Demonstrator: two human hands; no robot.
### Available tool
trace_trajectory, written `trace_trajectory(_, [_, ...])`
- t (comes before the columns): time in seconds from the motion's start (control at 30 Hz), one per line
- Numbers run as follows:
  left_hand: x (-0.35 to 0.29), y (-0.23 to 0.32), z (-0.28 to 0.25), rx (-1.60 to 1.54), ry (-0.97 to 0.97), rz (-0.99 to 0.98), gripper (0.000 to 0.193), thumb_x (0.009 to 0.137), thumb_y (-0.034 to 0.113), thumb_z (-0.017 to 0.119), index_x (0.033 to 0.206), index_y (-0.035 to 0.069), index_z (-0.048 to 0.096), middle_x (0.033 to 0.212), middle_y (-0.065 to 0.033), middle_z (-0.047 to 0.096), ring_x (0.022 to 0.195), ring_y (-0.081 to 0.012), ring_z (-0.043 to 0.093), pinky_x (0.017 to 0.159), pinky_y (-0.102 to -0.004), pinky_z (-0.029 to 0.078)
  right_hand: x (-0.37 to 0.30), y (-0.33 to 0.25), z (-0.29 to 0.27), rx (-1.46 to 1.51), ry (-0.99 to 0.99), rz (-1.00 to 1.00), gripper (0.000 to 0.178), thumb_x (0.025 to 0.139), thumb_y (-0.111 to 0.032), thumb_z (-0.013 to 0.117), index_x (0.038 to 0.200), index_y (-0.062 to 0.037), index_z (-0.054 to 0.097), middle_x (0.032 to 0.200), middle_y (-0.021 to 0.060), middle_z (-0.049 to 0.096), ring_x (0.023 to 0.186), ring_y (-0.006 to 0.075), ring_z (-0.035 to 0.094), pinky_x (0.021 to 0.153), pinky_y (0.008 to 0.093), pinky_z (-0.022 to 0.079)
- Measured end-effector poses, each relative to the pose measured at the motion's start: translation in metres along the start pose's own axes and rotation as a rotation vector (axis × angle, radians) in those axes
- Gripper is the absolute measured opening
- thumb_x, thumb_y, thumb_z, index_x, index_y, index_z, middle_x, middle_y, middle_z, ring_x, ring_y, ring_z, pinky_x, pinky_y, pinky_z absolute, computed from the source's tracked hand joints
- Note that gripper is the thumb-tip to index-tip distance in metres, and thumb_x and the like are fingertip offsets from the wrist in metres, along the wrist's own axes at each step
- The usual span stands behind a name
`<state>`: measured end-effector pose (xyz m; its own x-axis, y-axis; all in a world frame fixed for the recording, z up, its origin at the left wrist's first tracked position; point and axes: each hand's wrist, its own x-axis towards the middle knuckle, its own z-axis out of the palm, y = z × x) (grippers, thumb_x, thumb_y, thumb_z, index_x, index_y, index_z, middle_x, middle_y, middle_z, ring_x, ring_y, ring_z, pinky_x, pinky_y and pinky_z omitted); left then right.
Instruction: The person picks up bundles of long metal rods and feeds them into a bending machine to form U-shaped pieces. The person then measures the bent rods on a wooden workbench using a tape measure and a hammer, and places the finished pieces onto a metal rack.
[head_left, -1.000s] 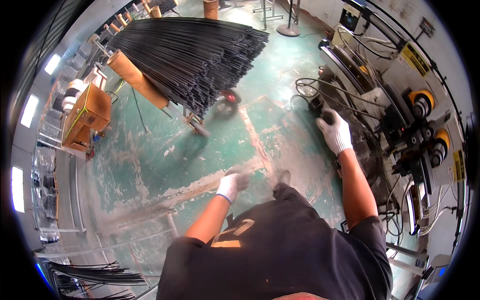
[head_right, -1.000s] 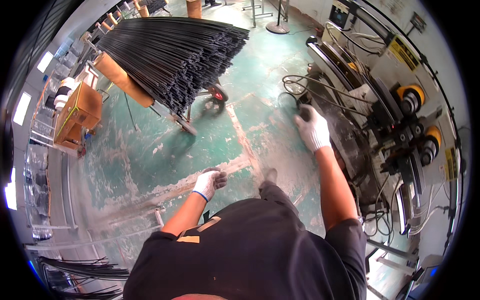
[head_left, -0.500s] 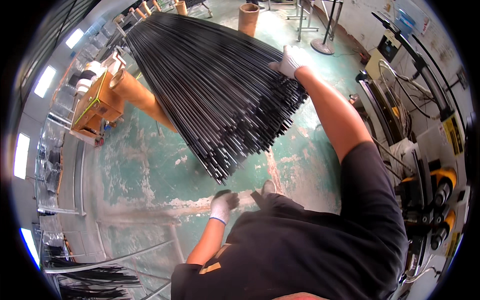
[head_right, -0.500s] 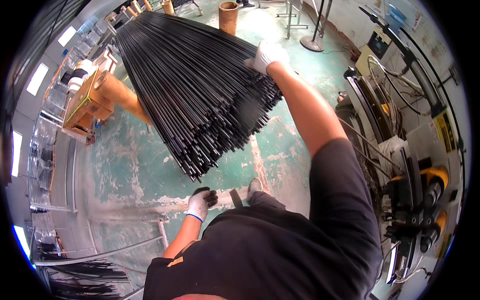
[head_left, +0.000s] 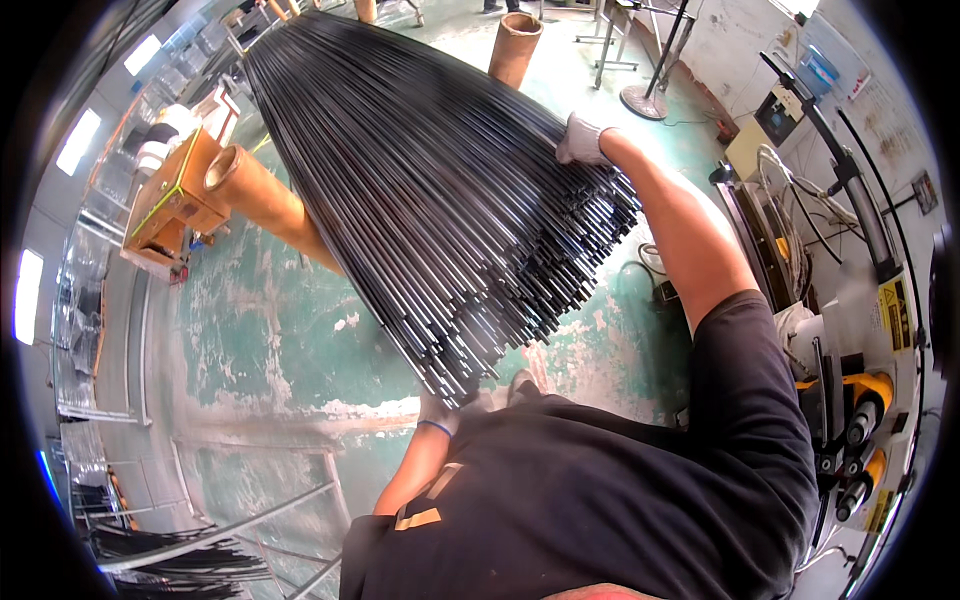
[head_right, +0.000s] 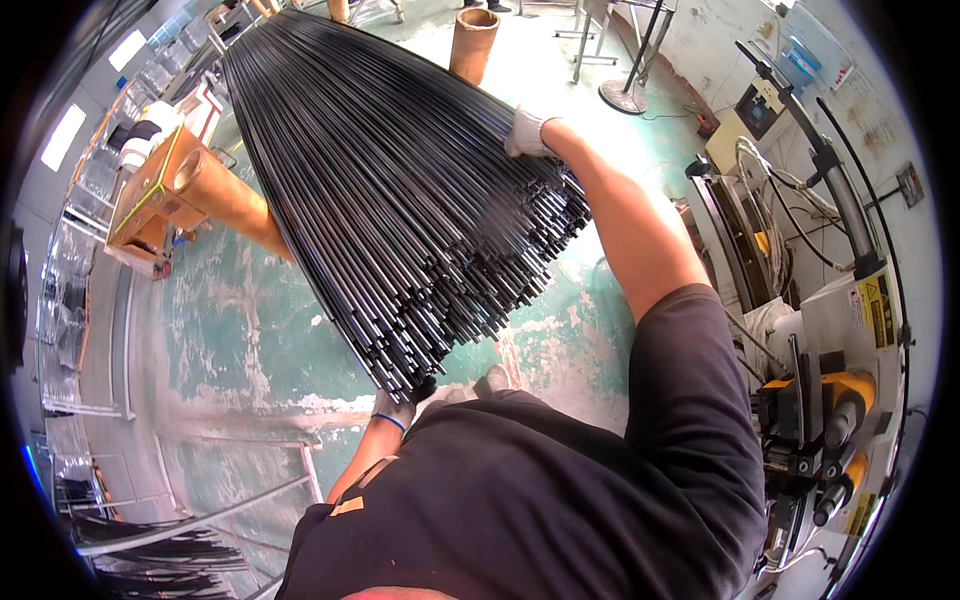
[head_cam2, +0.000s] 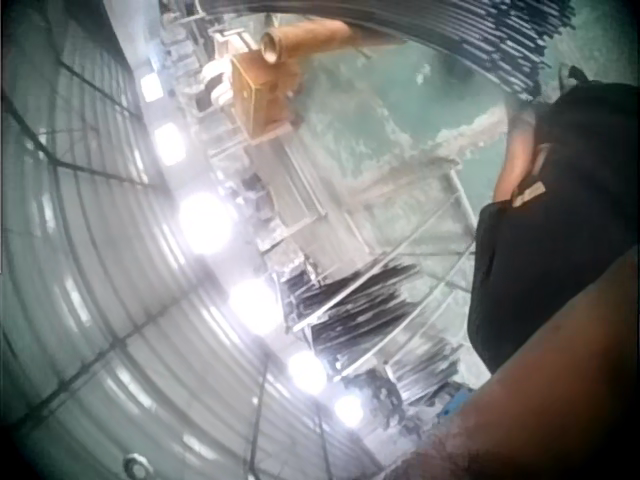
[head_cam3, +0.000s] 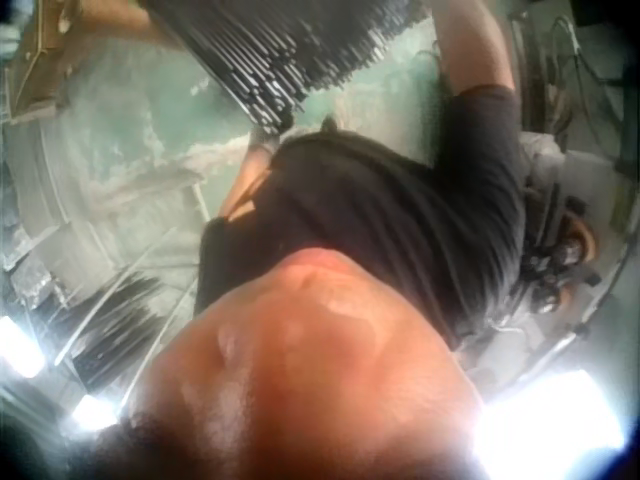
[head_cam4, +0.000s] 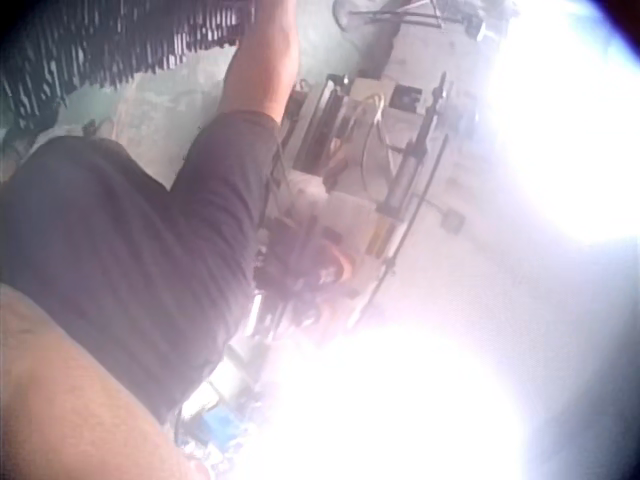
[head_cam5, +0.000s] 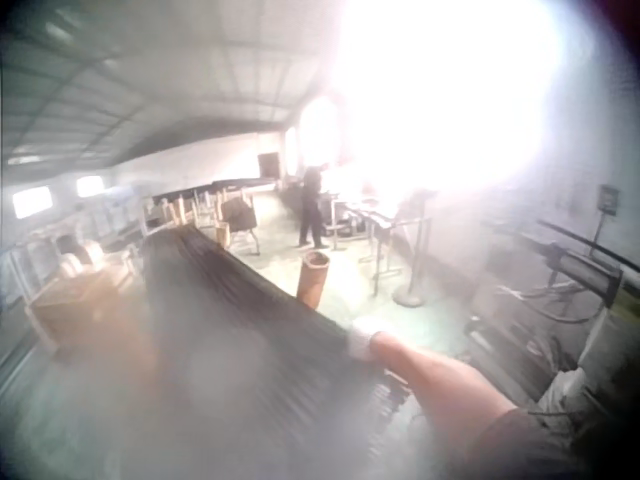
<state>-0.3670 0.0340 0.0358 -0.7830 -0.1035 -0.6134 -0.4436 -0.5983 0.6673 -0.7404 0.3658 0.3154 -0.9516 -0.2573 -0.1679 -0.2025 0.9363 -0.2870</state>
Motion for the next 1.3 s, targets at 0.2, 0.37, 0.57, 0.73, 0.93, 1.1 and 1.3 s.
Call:
trace_trajectory(0.2, [0.007, 0.039, -0.031, 0.313, -0.183, 0.192, 0.025, 0.103, 0.018, 0.06, 0.123, 0.005, 0.067, 0.106, -0.0154, 0.072, 0.089, -0.0283, 0.073, 0.077, -0.0432, 0.061, -0.063, -0.025, -0.003, 0.432, -0.104, 0.086, 0.037, 0.08, -0.019, 0.092, 0.102, 0.0088, 0.08, 0.089, 0.0082, 0.081, 0.079, 0.0151, 0.071, 0.076, 0.0355, 0.058])
trace_trajectory(0.37, [0.008, 0.023, -0.07, 0.792, -0.31, 0.299, 0.027, 0.099, 0.017, 0.068, 0.122, 0.005, 0.071, 0.11, -0.014, 0.072, 0.096, -0.0268, 0.073, 0.08, -0.0418, 0.061, -0.142, -0.047, -0.009, 0.193, -0.047, 0.205, 0.058, 0.091, -0.049, 0.082, 0.104, 0.0078, 0.078, 0.09, 0.0164, 0.078, 0.081, 0.0227, 0.073, 0.08, 0.0394, 0.058])
trace_trajectory(0.57, [-0.015, 0.006, -0.05, 0.451, -0.239, -0.398, 0.019, 0.102, 0.006, 0.054, 0.119, 0.001, 0.061, 0.095, -0.0147, 0.072, 0.078, -0.0262, 0.074, 0.067, -0.0392, 0.063, -0.263, -0.059, 0.007, 0.382, -0.182, 0.446, 0.055, 0.095, -0.045, 0.08, 0.107, 0.0082, 0.074, 0.081, 0.0164, 0.073, 0.077, 0.0243, 0.074, 0.075, 0.0407, 0.058])
trace_trajectory(0.73, [-0.003, -0.029, -0.042, 0.547, -0.392, -0.517, 0.014, 0.096, 0.005, 0.064, 0.109, 0.006, 0.066, 0.093, -0.0087, 0.072, 0.076, -0.0204, 0.071, 0.062, -0.0305, 0.058, -0.376, -0.041, 0.041, 0.368, -0.183, 0.603, 0.042, 0.096, -0.025, 0.081, 0.118, 0.0084, 0.068, 0.087, 0.0143, 0.075, 0.078, 0.0212, 0.073, 0.076, 0.0387, 0.059])
trace_trajectory(0.93, [-0.043, -0.004, 0.031, 0.712, -0.489, -0.438, 0.015, 0.1, 0.009, 0.065, 0.115, 0.006, 0.068, 0.108, -0.0142, 0.077, 0.09, -0.0233, 0.074, 0.079, -0.0372, 0.061, -0.487, -0.038, 0.051, 0.3, 0.033, 0.657, 0.034, 0.095, -0.028, 0.081, 0.102, 0.0031, 0.073, 0.081, 0.0134, 0.076, 0.076, 0.0261, 0.078, 0.065, 0.0404, 0.059])
trace_trajectory(1.1, [-0.089, -0.016, 0.097, 0.54, -0.725, -0.378, 0.024, 0.105, 0.013, 0.062, 0.126, 0.002, 0.065, 0.114, -0.0158, 0.075, 0.102, -0.0267, 0.073, 0.09, -0.0419, 0.061, -0.585, -0.022, 0.057, -0.11, 0.174, 0.789, 0.036, 0.084, -0.041, 0.086, 0.093, -0.0082, 0.077, 0.083, 0.0189, 0.074, 0.082, 0.0394, 0.074, 0.075, 0.047, 0.057])
trace_trajectory(1.3, [-0.155, -0.099, 0.184, 0.41, -0.909, -0.39, 0.027, 0.104, 0.011, 0.063, 0.13, 0.002, 0.064, 0.116, -0.0167, 0.074, 0.106, -0.0298, 0.074, 0.096, -0.0459, 0.059, -0.789, 0.07, 0.097, -0.26, 0.474, 0.784, 0.022, 0.082, -0.022, 0.083, 0.088, -0.0066, 0.067, 0.078, 0.0177, 0.067, 0.076, 0.04, 0.068, 0.067, 0.0446, 0.052])
